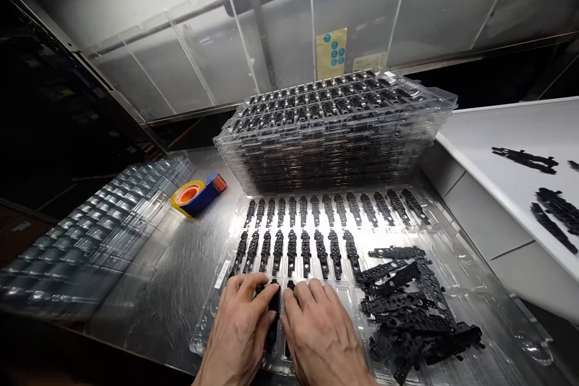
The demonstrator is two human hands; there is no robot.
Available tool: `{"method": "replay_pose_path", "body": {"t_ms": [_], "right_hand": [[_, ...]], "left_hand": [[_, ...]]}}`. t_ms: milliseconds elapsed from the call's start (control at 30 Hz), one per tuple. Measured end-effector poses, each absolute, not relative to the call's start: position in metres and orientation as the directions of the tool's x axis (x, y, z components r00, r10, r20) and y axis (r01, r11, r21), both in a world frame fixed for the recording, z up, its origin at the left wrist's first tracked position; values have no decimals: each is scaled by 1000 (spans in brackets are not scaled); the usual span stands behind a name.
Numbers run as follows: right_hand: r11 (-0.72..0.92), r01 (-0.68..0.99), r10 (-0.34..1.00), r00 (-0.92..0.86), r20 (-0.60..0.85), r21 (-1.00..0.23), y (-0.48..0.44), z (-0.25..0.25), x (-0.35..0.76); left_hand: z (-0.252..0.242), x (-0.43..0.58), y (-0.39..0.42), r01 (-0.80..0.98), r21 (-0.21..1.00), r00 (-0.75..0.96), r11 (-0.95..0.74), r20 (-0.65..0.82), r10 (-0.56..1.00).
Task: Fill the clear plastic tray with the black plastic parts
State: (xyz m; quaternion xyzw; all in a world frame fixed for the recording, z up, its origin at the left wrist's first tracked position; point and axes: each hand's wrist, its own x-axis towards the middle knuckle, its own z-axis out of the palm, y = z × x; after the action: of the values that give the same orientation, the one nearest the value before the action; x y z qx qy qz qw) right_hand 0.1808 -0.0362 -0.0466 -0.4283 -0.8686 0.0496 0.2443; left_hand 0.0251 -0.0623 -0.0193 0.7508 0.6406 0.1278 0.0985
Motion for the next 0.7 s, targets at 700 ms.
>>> {"method": "replay_pose_path", "body": {"t_ms": [700], "right_hand": [[480, 824, 822, -303, 482, -302, -23, -31, 290]], "left_hand": [[-3, 15, -62, 927, 353, 160, -130, -57, 986]]}}
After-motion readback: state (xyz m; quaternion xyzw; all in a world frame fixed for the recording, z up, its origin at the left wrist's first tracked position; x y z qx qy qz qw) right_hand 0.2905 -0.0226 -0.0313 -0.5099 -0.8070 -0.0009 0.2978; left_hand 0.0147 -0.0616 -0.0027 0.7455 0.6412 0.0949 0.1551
